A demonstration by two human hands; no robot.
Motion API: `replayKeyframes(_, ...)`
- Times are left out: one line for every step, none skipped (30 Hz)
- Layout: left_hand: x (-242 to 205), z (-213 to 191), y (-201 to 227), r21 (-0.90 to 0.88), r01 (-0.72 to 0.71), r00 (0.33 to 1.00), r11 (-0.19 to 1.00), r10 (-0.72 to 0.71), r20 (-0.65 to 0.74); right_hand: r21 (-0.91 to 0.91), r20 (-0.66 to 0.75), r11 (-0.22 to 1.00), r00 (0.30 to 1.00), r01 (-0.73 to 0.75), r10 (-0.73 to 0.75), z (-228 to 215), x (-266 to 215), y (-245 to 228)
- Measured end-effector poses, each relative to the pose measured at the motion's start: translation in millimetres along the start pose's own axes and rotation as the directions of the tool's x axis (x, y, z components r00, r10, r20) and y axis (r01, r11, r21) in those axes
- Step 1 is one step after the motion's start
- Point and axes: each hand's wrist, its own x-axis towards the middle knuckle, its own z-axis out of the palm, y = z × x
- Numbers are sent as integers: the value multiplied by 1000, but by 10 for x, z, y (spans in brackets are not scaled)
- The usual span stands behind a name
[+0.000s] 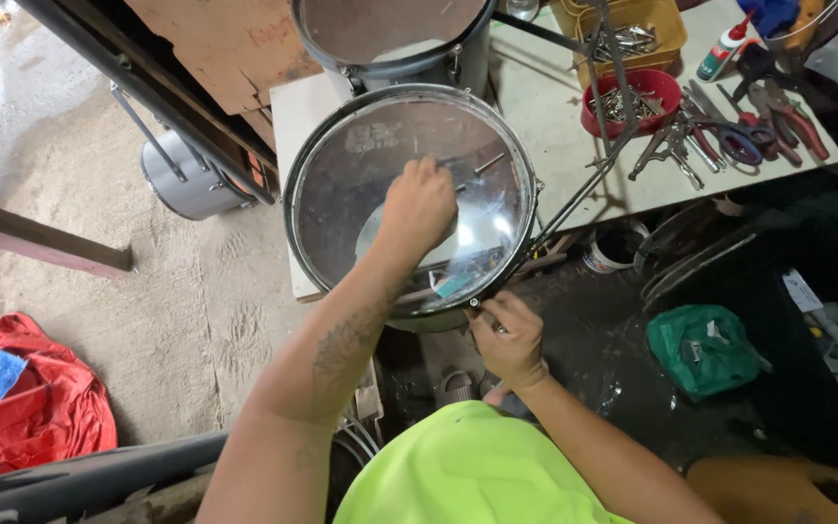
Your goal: The person inserts and tightens metal bolts into the tension rods of a drum shell using their hands. They work around the rim of the drum, securing the drumhead in place by hand-tightening each bolt sequentially.
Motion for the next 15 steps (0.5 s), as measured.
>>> replayKeyframes(-45,-164,-40,2,5,1000,1000,-5,5,4,7,1000,1000,-3,3,-12,13,-9)
replayKeyframes(-90,-330,-80,-66,-27,999,997,29,33,29,22,1000,1000,-11,10,-23,24,-19)
replayKeyframes(-102,-494,-119,-134,-59,996,989,67,53,54,34,998,999,-14,13,-35,60,-19)
replayKeyframes(-130,-658,-106,-131,-55,997,990,63,53,56,37,998,999,-13,11,-38,46,9)
replayKeyframes(-150,-823,-98,-337,128,977,933,-60,204,65,34,998,999,-20,18,-38,44,38)
replayKeyframes(-170,-990,-89,-495,325,918,806,-143,369,73,30,997,999,-28,26,-37,44,65)
replayKeyframes(-207,-1130,-88,-491,327,918,808,-149,366,78,33,997,999,-24,21,-31,68,54)
replayKeyframes(-245,-1267,-82,-566,423,884,708,-187,428,80,33,996,999,-41,38,-27,92,46)
replayKeyframes(-297,-1404,-61,-623,513,843,590,-210,495,79,34,995,998,-64,62,-33,92,30)
replayKeyframes(-347,-1457,-61,-620,517,841,590,-213,497,82,37,994,997,-66,63,-13,47,85)
replayKeyframes(-395,-1509,-63,-634,541,832,553,-245,497,74,13,993,996,-91,91,10,2,138)
replayKeyframes(-444,-1561,-63,-646,565,822,514,-277,498,67,-11,991,993,-117,118,33,-45,191)
replayKeyframes(-515,-1608,-44,-644,566,821,514,-277,500,68,-10,991,993,-119,120,41,-77,206)
replayKeyframes(-587,-1658,-22,-685,595,804,421,-296,516,74,-22,991,993,-110,112,46,-109,217)
replayKeyframes(-647,-1710,-9,-719,614,787,325,-315,530,81,-34,992,994,-97,100,59,-122,232)
